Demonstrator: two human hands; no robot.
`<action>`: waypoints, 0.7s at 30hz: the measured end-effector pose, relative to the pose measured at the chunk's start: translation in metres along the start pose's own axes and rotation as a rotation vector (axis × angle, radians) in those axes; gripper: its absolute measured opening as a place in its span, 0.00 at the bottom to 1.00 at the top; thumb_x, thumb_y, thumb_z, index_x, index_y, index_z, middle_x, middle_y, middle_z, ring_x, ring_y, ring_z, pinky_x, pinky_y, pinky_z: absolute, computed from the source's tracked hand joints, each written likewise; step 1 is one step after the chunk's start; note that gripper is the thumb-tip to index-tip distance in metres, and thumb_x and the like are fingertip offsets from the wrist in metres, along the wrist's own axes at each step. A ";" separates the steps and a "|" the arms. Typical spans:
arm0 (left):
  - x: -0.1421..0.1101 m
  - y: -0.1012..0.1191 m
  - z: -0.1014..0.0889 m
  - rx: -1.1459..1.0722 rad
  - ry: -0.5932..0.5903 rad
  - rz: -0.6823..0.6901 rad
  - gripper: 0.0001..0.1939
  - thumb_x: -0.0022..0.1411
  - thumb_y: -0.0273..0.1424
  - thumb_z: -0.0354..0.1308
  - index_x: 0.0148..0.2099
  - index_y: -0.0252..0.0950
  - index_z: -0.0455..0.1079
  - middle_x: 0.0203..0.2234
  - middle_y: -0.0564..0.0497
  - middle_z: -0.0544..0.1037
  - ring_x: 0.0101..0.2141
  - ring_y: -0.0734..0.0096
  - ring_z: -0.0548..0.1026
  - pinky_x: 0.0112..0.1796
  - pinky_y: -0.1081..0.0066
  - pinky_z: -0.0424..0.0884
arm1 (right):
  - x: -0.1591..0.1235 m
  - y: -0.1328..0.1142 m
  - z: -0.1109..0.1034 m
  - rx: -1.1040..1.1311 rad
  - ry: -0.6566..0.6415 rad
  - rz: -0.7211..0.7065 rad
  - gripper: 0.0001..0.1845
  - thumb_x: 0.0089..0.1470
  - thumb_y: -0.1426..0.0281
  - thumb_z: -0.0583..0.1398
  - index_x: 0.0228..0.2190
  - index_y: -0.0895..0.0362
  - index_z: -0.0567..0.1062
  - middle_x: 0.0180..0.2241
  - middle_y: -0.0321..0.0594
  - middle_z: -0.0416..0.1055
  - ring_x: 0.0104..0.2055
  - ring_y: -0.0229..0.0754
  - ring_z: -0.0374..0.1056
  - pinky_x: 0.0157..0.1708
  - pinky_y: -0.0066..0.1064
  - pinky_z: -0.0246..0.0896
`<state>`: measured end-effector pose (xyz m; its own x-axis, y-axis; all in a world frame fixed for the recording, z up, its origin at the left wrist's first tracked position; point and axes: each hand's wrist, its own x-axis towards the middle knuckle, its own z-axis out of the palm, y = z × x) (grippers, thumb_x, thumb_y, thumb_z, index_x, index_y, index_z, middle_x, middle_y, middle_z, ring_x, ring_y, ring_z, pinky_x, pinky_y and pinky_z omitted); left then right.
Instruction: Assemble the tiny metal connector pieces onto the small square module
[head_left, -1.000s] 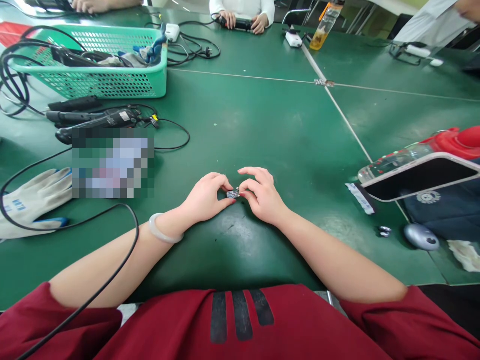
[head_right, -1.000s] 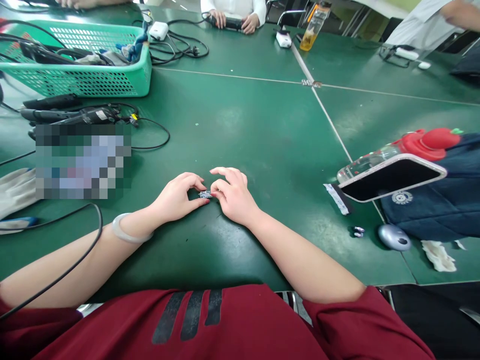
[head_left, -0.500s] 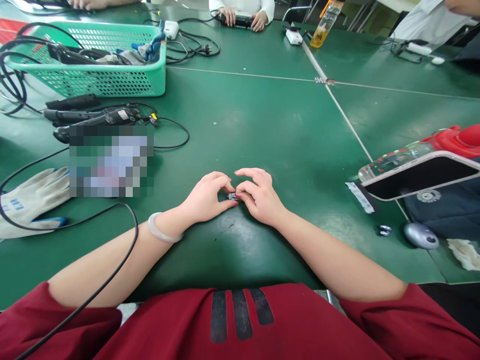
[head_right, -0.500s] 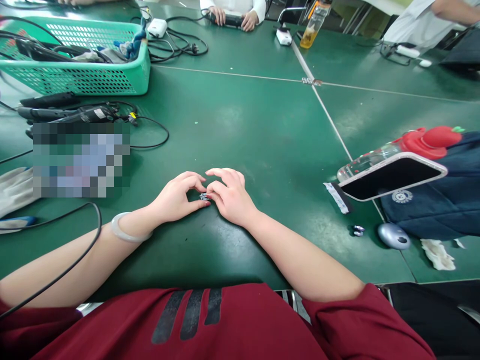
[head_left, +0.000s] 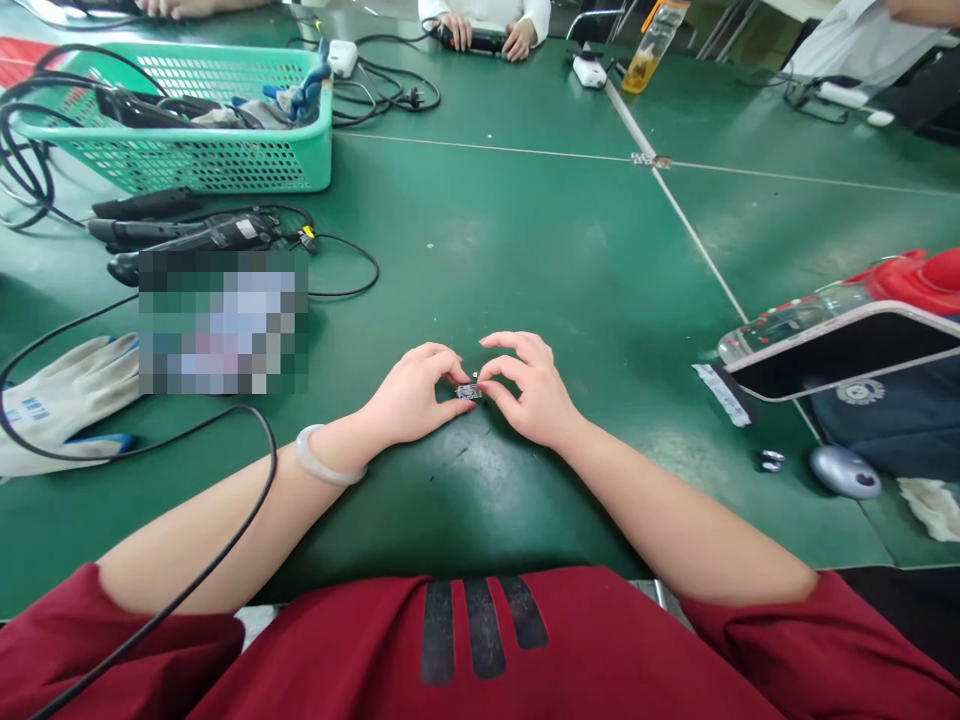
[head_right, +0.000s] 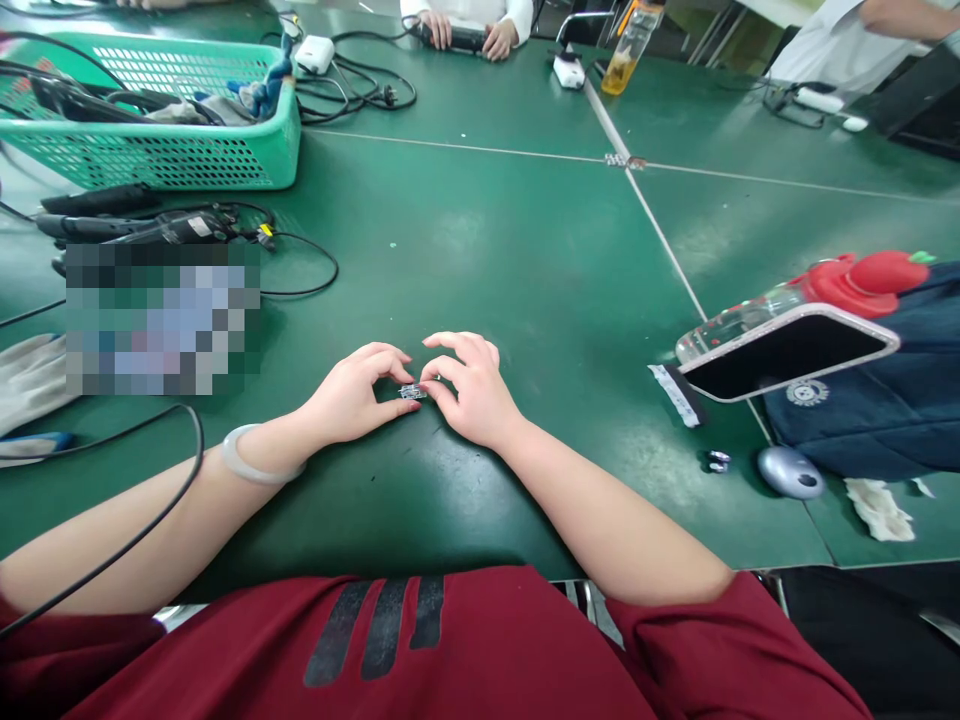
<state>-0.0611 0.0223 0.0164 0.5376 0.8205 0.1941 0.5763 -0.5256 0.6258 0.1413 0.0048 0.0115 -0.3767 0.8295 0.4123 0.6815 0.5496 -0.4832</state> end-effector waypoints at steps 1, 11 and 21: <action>0.000 0.000 0.000 0.002 0.003 -0.008 0.10 0.52 0.36 0.64 0.35 0.38 0.69 0.40 0.48 0.76 0.44 0.61 0.72 0.45 0.61 0.70 | 0.000 0.002 -0.002 -0.004 -0.008 0.003 0.06 0.57 0.68 0.59 0.29 0.53 0.76 0.50 0.40 0.68 0.55 0.48 0.59 0.55 0.46 0.51; 0.001 -0.004 0.003 0.000 0.021 -0.062 0.10 0.52 0.35 0.64 0.34 0.37 0.68 0.36 0.49 0.76 0.42 0.62 0.73 0.42 0.63 0.71 | -0.007 0.014 -0.005 -0.063 -0.238 -0.003 0.02 0.52 0.66 0.65 0.30 0.50 0.79 0.47 0.38 0.71 0.51 0.48 0.58 0.53 0.47 0.49; 0.001 -0.004 0.002 -0.108 0.031 -0.099 0.13 0.49 0.37 0.67 0.32 0.37 0.68 0.35 0.49 0.77 0.39 0.63 0.74 0.41 0.62 0.72 | -0.004 0.003 -0.002 0.098 -0.019 -0.019 0.04 0.57 0.70 0.60 0.30 0.54 0.75 0.30 0.34 0.76 0.34 0.39 0.67 0.47 0.38 0.57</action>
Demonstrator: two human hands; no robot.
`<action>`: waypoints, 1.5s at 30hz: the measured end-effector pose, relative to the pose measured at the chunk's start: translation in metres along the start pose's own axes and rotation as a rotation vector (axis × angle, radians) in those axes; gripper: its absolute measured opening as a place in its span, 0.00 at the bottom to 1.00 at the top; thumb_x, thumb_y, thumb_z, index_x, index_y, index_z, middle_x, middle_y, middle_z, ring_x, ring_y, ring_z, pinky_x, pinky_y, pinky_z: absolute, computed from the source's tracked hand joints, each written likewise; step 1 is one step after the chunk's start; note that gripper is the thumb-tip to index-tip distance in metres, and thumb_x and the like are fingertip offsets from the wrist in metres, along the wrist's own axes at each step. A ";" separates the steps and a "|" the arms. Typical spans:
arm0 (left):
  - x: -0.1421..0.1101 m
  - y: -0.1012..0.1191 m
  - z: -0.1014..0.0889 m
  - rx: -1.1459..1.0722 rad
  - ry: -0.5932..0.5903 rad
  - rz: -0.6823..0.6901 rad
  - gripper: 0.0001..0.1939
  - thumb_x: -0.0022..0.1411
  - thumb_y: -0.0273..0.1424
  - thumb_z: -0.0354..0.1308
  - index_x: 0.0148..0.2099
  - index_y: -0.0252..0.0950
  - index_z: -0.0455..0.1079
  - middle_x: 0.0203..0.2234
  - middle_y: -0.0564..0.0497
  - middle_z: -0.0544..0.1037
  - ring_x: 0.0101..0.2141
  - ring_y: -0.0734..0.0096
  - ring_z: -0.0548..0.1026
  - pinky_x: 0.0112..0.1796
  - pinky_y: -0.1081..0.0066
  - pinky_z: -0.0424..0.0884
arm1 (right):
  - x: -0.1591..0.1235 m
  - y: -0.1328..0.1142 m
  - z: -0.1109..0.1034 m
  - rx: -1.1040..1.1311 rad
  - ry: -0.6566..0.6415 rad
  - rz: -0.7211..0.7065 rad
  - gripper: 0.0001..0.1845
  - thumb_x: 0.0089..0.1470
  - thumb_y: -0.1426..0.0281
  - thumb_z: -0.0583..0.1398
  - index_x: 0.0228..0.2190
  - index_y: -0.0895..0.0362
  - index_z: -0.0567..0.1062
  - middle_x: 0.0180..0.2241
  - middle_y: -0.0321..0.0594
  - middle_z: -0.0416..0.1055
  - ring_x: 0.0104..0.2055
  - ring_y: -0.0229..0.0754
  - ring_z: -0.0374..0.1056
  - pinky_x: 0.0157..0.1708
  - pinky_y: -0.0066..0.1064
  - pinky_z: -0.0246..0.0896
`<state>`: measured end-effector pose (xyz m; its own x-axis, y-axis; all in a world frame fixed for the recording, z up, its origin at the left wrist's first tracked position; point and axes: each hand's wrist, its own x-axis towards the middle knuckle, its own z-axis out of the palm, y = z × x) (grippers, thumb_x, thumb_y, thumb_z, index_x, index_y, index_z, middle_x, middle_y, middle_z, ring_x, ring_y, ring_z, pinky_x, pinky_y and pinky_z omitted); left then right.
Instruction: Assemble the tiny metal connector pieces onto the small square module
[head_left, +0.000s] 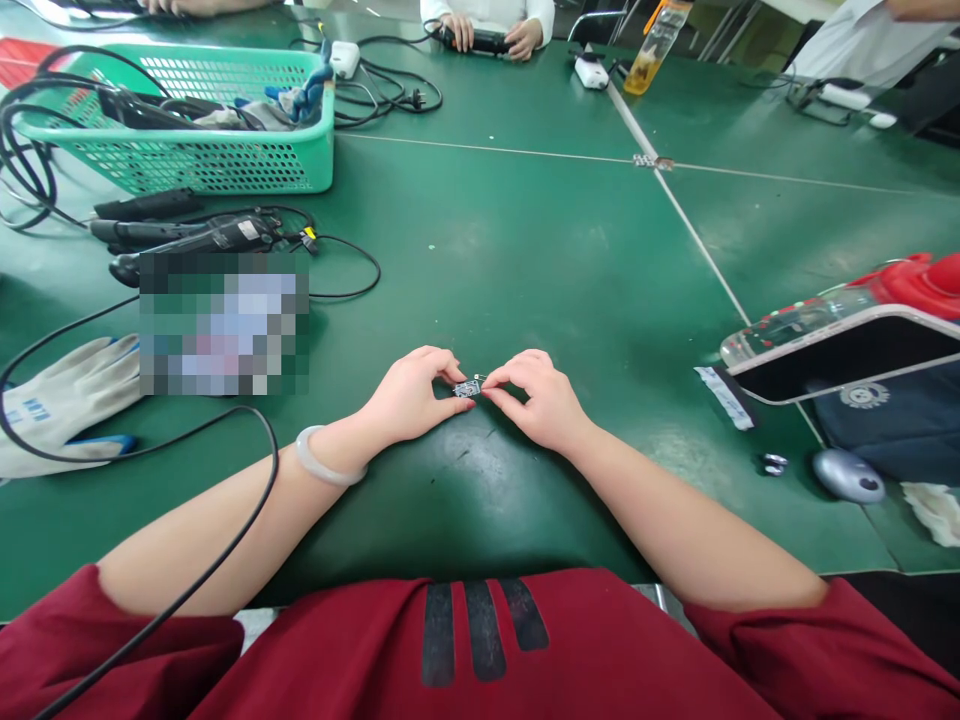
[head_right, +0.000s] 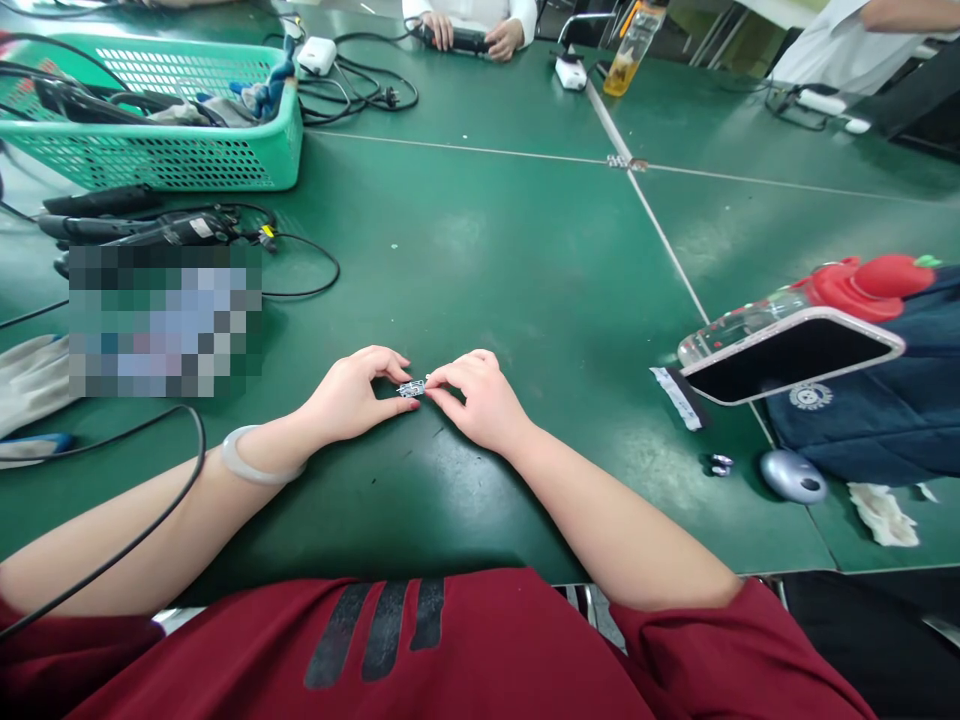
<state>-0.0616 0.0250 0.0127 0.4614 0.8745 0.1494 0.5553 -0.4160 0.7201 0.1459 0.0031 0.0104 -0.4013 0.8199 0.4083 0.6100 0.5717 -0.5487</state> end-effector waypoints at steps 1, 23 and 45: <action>0.000 0.000 0.000 -0.017 0.003 -0.003 0.13 0.48 0.37 0.67 0.32 0.37 0.68 0.35 0.49 0.77 0.39 0.63 0.74 0.41 0.62 0.72 | 0.000 -0.001 0.001 0.020 0.028 -0.001 0.04 0.57 0.70 0.59 0.31 0.54 0.75 0.31 0.35 0.76 0.34 0.39 0.68 0.46 0.37 0.58; -0.001 0.004 -0.004 -0.362 -0.030 -0.036 0.18 0.44 0.38 0.70 0.31 0.34 0.68 0.38 0.45 0.77 0.38 0.64 0.77 0.44 0.61 0.73 | 0.000 -0.007 0.006 0.059 0.080 -0.006 0.07 0.57 0.65 0.60 0.31 0.50 0.79 0.34 0.36 0.75 0.38 0.40 0.68 0.47 0.38 0.59; 0.002 -0.001 0.000 -0.168 -0.025 -0.144 0.18 0.45 0.42 0.68 0.32 0.37 0.68 0.38 0.49 0.78 0.37 0.64 0.77 0.44 0.59 0.72 | 0.005 0.012 0.009 -0.150 -0.134 0.257 0.08 0.55 0.68 0.61 0.25 0.55 0.75 0.27 0.36 0.72 0.35 0.41 0.62 0.42 0.39 0.49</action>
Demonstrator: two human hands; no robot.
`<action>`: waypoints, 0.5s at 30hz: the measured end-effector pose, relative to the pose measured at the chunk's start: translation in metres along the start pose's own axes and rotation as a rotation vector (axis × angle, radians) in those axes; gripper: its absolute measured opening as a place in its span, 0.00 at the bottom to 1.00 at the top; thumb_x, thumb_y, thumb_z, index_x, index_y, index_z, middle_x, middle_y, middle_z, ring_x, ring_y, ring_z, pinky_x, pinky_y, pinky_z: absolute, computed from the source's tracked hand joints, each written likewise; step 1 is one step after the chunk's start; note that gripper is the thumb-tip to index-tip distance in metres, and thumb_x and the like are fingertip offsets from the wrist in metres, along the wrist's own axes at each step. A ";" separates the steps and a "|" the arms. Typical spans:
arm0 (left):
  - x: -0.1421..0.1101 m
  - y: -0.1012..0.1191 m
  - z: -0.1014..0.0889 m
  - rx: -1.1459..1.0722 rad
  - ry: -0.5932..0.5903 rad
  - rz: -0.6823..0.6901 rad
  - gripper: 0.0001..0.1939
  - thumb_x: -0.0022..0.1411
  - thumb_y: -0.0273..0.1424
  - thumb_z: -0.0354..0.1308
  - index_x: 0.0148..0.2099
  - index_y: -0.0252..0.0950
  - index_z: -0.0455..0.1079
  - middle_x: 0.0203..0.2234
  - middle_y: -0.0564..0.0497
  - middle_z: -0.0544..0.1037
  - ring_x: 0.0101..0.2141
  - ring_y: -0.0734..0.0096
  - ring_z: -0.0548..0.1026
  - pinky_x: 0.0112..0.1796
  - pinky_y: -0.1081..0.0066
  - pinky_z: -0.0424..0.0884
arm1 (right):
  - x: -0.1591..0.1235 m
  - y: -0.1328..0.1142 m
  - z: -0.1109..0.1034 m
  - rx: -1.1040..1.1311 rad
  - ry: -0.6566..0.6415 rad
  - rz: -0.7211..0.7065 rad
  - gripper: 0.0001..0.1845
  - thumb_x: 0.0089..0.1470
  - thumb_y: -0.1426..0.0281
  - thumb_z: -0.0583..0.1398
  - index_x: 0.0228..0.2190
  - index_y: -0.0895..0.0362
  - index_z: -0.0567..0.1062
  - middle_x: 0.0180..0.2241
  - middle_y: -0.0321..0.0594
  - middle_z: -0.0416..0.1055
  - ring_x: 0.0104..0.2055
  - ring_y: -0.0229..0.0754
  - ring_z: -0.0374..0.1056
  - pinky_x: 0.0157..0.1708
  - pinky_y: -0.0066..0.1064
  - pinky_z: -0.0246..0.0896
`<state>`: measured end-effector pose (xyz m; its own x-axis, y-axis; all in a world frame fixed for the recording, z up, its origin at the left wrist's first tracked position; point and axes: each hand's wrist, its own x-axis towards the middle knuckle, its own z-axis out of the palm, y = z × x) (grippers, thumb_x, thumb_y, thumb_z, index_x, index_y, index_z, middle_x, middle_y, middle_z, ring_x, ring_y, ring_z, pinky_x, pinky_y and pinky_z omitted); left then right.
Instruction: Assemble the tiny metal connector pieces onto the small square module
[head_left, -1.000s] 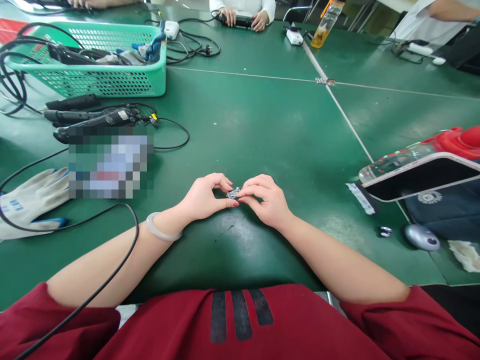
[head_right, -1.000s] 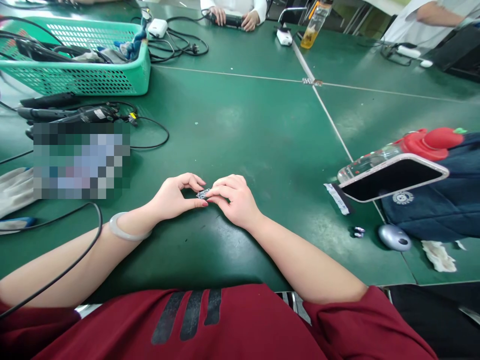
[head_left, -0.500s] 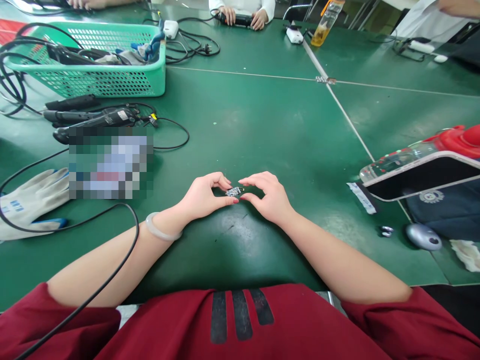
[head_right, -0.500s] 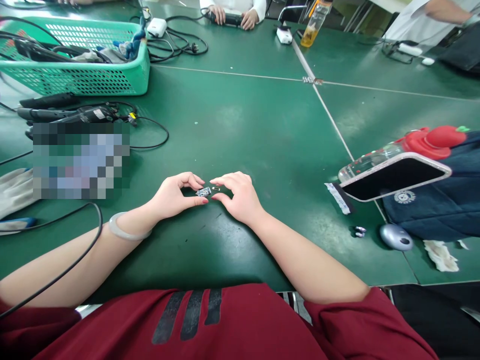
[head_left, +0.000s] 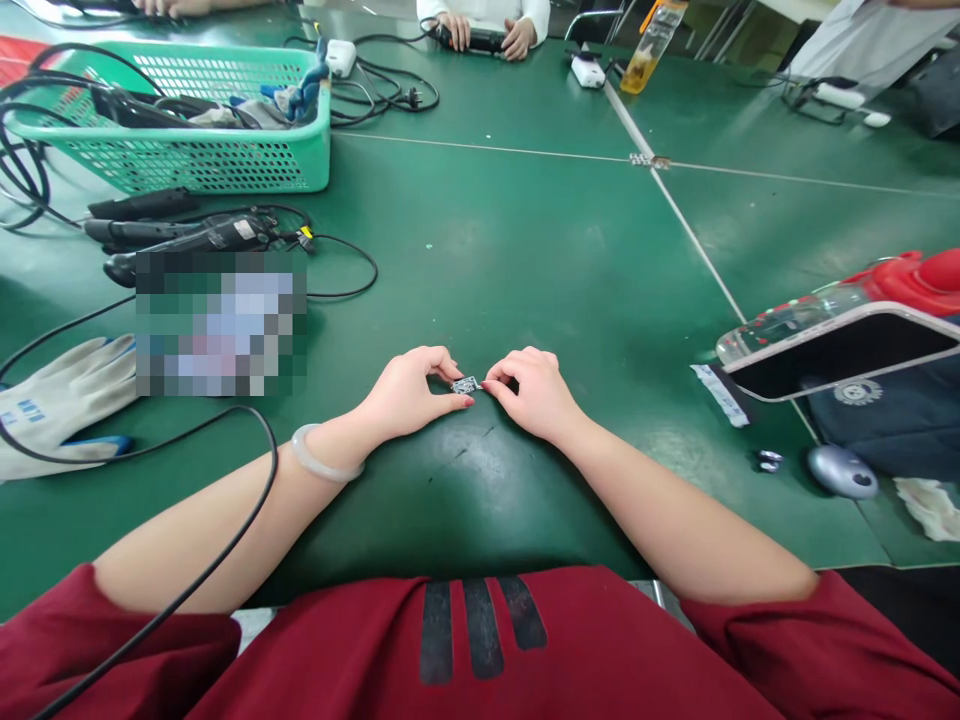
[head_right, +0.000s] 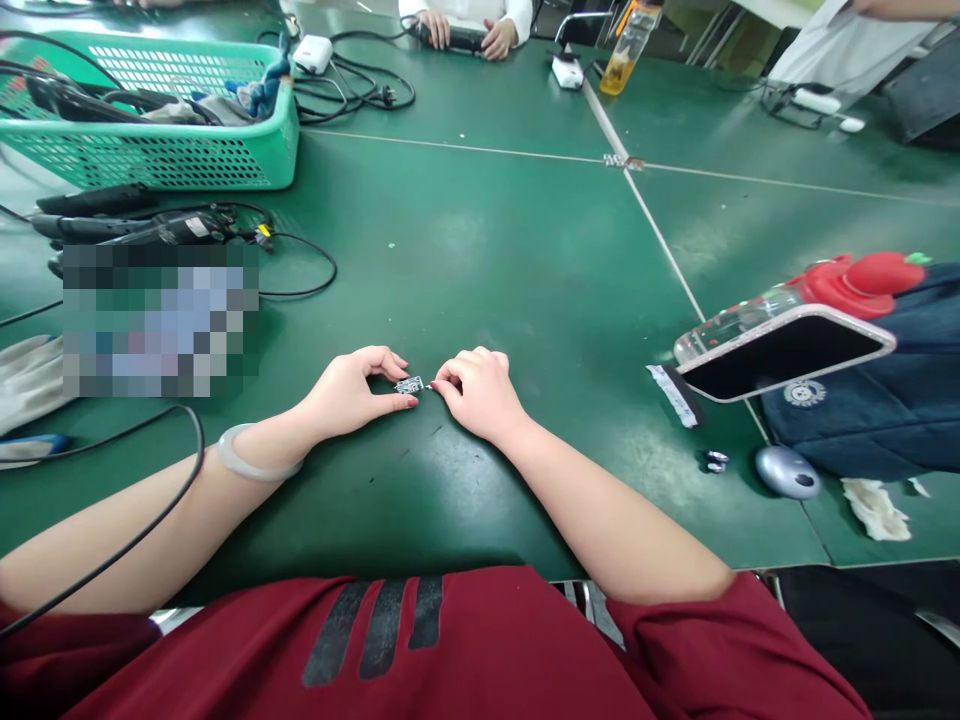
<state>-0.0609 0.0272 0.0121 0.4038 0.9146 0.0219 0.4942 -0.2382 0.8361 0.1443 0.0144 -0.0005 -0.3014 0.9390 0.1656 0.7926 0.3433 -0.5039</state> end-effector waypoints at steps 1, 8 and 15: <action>0.000 -0.001 0.000 0.012 -0.002 0.007 0.18 0.45 0.42 0.68 0.32 0.37 0.68 0.38 0.49 0.78 0.37 0.64 0.77 0.44 0.59 0.72 | 0.000 0.000 0.000 -0.007 0.011 0.013 0.08 0.55 0.67 0.61 0.25 0.54 0.75 0.26 0.36 0.71 0.35 0.41 0.62 0.42 0.39 0.48; 0.000 -0.003 0.001 0.035 0.001 0.034 0.17 0.45 0.42 0.68 0.32 0.37 0.68 0.38 0.49 0.78 0.36 0.64 0.76 0.43 0.60 0.73 | -0.001 0.003 -0.002 -0.017 0.038 -0.010 0.07 0.55 0.66 0.61 0.27 0.53 0.77 0.28 0.36 0.73 0.36 0.41 0.63 0.44 0.40 0.46; 0.000 -0.003 0.001 0.042 0.004 0.043 0.17 0.45 0.41 0.68 0.32 0.37 0.68 0.37 0.50 0.78 0.36 0.64 0.77 0.42 0.61 0.73 | -0.003 -0.003 -0.006 -0.054 0.108 -0.037 0.08 0.56 0.68 0.60 0.26 0.54 0.75 0.30 0.36 0.74 0.37 0.41 0.64 0.45 0.40 0.46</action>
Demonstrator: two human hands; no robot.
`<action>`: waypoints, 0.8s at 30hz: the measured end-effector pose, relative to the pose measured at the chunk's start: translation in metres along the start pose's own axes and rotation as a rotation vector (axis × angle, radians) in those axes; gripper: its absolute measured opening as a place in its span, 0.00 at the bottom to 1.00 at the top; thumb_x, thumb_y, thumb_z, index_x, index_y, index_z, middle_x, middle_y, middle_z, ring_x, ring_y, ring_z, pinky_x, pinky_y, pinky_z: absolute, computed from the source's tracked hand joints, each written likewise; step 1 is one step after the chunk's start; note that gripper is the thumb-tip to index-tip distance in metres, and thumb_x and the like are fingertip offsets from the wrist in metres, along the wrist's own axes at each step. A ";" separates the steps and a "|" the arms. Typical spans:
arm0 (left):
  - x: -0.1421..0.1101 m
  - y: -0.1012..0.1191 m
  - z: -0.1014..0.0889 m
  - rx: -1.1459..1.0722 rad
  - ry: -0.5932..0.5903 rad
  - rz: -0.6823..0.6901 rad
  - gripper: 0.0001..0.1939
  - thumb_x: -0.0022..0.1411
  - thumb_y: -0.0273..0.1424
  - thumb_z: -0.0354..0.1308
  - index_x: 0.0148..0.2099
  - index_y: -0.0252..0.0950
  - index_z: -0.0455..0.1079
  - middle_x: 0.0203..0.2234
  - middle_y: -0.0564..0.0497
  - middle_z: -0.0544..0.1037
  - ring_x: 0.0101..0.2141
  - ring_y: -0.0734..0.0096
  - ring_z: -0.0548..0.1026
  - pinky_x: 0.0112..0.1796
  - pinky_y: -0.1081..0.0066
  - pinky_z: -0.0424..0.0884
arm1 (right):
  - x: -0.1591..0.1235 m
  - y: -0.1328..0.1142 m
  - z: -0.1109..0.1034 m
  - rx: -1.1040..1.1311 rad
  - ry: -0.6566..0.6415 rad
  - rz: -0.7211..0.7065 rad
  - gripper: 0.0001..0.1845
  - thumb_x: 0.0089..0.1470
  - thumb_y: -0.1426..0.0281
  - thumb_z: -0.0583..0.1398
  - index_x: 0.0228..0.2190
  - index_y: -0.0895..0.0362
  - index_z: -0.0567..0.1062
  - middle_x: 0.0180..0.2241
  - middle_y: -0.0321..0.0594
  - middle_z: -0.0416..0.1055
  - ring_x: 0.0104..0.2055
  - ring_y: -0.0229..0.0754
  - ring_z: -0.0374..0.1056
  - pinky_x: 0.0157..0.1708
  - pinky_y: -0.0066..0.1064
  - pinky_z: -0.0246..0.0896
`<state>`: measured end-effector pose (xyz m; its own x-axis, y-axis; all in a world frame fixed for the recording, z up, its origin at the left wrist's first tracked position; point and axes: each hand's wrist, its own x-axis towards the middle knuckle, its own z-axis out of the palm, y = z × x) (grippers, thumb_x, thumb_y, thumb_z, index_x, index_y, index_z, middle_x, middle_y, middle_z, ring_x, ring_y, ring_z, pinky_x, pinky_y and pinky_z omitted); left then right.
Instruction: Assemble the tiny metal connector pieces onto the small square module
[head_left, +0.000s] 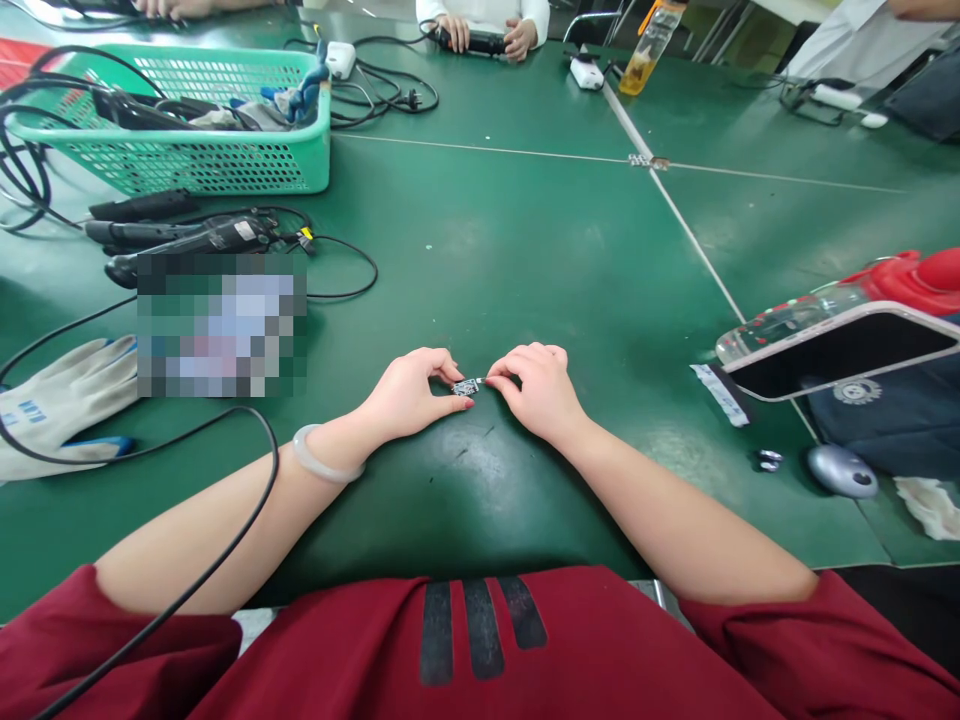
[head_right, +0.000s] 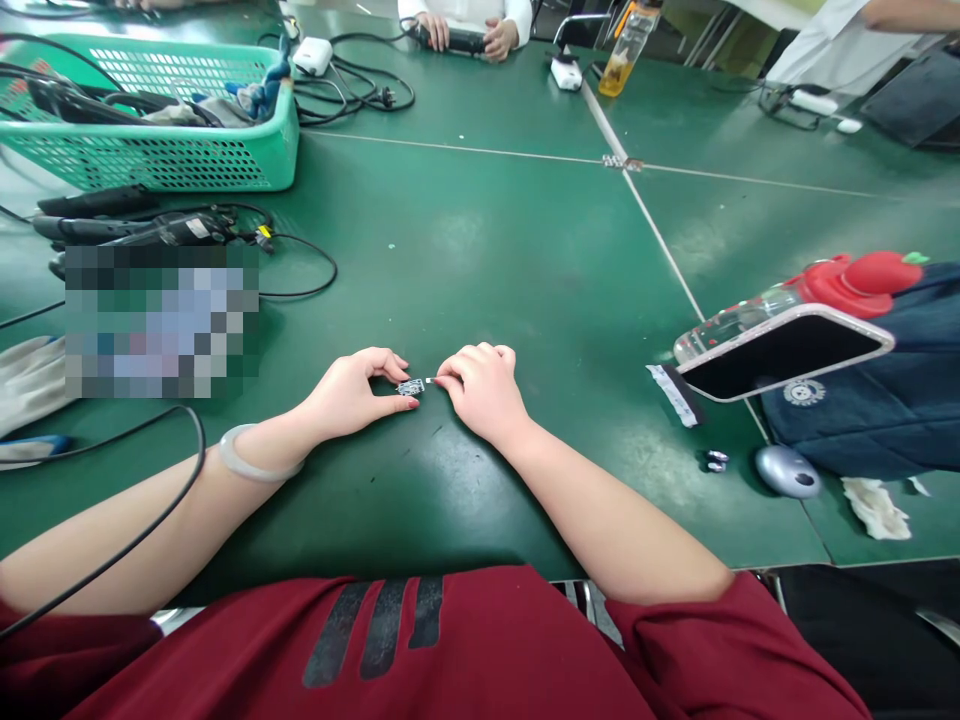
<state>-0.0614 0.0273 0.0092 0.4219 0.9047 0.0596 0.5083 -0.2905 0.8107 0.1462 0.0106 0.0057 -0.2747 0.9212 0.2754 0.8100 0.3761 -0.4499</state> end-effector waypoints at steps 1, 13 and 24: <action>0.000 0.000 0.000 -0.002 -0.001 0.001 0.16 0.45 0.41 0.68 0.32 0.37 0.68 0.37 0.50 0.78 0.36 0.65 0.77 0.42 0.61 0.73 | 0.000 -0.002 -0.001 0.019 0.037 0.009 0.08 0.57 0.68 0.60 0.26 0.54 0.75 0.30 0.35 0.74 0.37 0.41 0.65 0.46 0.40 0.47; -0.001 0.003 0.001 0.112 -0.007 0.071 0.12 0.47 0.37 0.66 0.31 0.38 0.68 0.35 0.50 0.77 0.38 0.62 0.75 0.41 0.61 0.73 | -0.006 -0.020 0.004 0.009 0.012 -0.124 0.08 0.59 0.66 0.59 0.29 0.53 0.76 0.32 0.35 0.74 0.37 0.40 0.65 0.48 0.40 0.45; -0.001 0.000 0.000 0.056 0.007 0.052 0.15 0.47 0.40 0.67 0.32 0.38 0.69 0.36 0.49 0.77 0.37 0.63 0.75 0.42 0.60 0.73 | -0.007 -0.015 -0.001 0.051 0.043 -0.095 0.08 0.59 0.66 0.58 0.35 0.51 0.78 0.35 0.36 0.76 0.38 0.40 0.66 0.49 0.40 0.46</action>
<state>-0.0612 0.0266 0.0093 0.4441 0.8898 0.1051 0.5271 -0.3543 0.7724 0.1370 -0.0013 0.0114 -0.3254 0.8765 0.3547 0.7539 0.4669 -0.4622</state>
